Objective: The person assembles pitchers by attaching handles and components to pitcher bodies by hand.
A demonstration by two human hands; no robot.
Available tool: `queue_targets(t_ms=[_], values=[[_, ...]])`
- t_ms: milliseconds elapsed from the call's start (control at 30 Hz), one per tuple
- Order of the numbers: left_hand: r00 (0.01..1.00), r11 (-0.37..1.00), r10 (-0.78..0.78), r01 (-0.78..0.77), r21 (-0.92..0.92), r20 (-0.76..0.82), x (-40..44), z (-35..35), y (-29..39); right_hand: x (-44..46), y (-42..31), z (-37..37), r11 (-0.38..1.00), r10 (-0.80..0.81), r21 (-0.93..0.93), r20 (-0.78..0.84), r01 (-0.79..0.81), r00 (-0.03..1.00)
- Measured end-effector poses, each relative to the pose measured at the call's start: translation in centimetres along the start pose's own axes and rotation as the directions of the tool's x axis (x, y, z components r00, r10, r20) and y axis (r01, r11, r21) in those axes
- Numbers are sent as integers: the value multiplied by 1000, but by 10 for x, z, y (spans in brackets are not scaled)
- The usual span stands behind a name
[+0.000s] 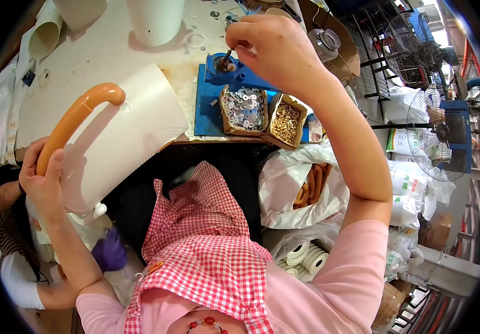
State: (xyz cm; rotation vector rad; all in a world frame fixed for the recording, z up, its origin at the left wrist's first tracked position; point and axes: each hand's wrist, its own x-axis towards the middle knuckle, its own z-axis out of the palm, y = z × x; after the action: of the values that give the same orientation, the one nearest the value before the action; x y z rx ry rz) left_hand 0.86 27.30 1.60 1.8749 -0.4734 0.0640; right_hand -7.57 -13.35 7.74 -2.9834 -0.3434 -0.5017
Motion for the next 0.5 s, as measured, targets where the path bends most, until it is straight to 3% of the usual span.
queue_targets(t_ms=[200,467,500], values=[[999,999,19,-17,-45,40,1,6,2,4,-2,-4,991,48,121,53,-54,997],[999,999,24,-25,27,49,3,15,2,12,-8,-9,983,-93,-141,153,114,984],[999,1000,10,-10,20,35,3,14,1,14,-15,-15,998,-48,39,123,44,991]])
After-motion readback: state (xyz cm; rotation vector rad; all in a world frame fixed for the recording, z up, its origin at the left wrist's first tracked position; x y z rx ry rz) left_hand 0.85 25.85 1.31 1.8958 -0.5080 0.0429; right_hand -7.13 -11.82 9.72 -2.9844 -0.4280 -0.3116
